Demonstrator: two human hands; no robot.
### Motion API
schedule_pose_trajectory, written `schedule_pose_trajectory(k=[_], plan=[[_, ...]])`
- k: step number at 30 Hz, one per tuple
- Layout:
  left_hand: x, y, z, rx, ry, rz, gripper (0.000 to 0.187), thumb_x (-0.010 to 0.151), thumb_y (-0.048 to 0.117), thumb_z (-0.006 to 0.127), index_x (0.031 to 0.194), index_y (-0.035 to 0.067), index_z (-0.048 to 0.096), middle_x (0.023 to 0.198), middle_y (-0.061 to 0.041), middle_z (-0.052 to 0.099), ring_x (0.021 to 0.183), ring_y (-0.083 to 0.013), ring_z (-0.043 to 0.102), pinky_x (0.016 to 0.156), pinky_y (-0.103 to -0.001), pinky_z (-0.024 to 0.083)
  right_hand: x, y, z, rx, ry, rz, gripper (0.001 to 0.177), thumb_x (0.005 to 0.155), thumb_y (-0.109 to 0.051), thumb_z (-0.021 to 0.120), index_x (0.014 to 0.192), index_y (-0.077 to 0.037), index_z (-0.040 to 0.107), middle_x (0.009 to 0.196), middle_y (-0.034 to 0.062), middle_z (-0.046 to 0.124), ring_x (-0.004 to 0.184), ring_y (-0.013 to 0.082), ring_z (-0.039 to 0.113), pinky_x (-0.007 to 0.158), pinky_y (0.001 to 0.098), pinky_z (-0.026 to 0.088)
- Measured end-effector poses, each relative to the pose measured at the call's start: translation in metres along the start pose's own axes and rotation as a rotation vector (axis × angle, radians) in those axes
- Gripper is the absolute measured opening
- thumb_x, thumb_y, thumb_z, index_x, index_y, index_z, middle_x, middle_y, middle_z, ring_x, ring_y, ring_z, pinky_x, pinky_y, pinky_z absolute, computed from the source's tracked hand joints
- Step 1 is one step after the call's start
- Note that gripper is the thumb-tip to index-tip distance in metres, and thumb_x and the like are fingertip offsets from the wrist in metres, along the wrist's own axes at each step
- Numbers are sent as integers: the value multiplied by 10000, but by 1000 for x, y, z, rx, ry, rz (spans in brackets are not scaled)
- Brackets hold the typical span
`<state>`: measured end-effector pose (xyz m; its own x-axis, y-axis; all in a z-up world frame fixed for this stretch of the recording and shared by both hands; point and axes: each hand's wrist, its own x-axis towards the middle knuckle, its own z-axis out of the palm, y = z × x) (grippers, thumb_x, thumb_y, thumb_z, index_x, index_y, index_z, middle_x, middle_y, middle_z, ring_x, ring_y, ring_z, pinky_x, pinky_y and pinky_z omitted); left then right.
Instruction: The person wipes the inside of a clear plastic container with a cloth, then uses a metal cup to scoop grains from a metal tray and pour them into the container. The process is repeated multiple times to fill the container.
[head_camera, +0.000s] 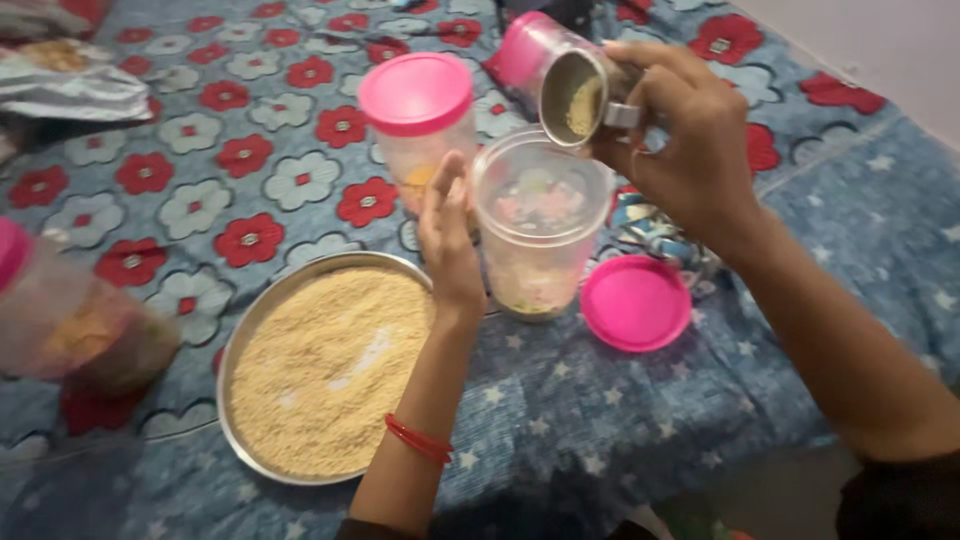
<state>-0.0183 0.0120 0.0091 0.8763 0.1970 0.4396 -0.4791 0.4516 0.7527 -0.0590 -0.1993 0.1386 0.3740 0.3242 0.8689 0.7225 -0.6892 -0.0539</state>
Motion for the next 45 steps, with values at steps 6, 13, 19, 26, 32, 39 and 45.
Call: schedule_pose_trajectory(k=[6,13,19,26,32,39,45], plan=[[-2,-22,6,93,52,-2,453,1051,234,506,1387,-62,574,1329,-155,650,1223,-206,627,1069,-330,499,-17,30,-7,-214,-53,-197,266,766,72,832,898,58,603,1371,156,612,1305,366,596,1060,440,547],[2,-25,6,2,33,9,459,1048,208,537,1409,-76,539,1358,-154,618,1240,-208,613,1081,-345,495,-26,50,16,-371,-131,-377,178,979,21,755,863,6,620,1404,113,591,1389,296,571,1138,398,556],[0,-24,4,2,30,-3,461,1056,213,527,1420,-72,535,1352,-148,624,1234,-196,616,1079,-336,497,-19,57,18,-548,-151,-653,202,972,-138,804,899,-109,619,1502,38,616,1434,222,558,1259,423,456],[-5,-21,-2,133,96,38,446,1059,222,539,1388,-74,594,1352,-128,644,1242,-186,599,1080,-316,462,-10,44,16,-618,-20,-642,114,891,-186,797,920,-167,688,1342,-10,642,1327,193,544,1203,466,358],[-3,-1,-40,120,144,115,424,1063,219,544,1372,-67,596,1361,-121,644,1284,-187,583,1140,-330,417,3,-5,16,-312,50,-391,274,764,-73,872,775,7,610,1336,153,652,1251,357,570,1020,511,449],[-13,53,-158,269,328,241,388,1035,180,566,1345,-50,607,1329,-110,656,1264,-185,595,1132,-330,432,12,-87,42,129,-18,-308,293,729,-96,902,802,28,647,1324,184,595,1209,370,606,968,500,518],[-46,65,-266,478,460,74,383,1005,215,602,1288,-39,646,1253,-88,682,1185,-158,615,1066,-296,450,-21,-121,134,388,-349,-6,421,748,-197,890,1089,-24,714,1329,129,647,1007,295,701,808,409,571]])
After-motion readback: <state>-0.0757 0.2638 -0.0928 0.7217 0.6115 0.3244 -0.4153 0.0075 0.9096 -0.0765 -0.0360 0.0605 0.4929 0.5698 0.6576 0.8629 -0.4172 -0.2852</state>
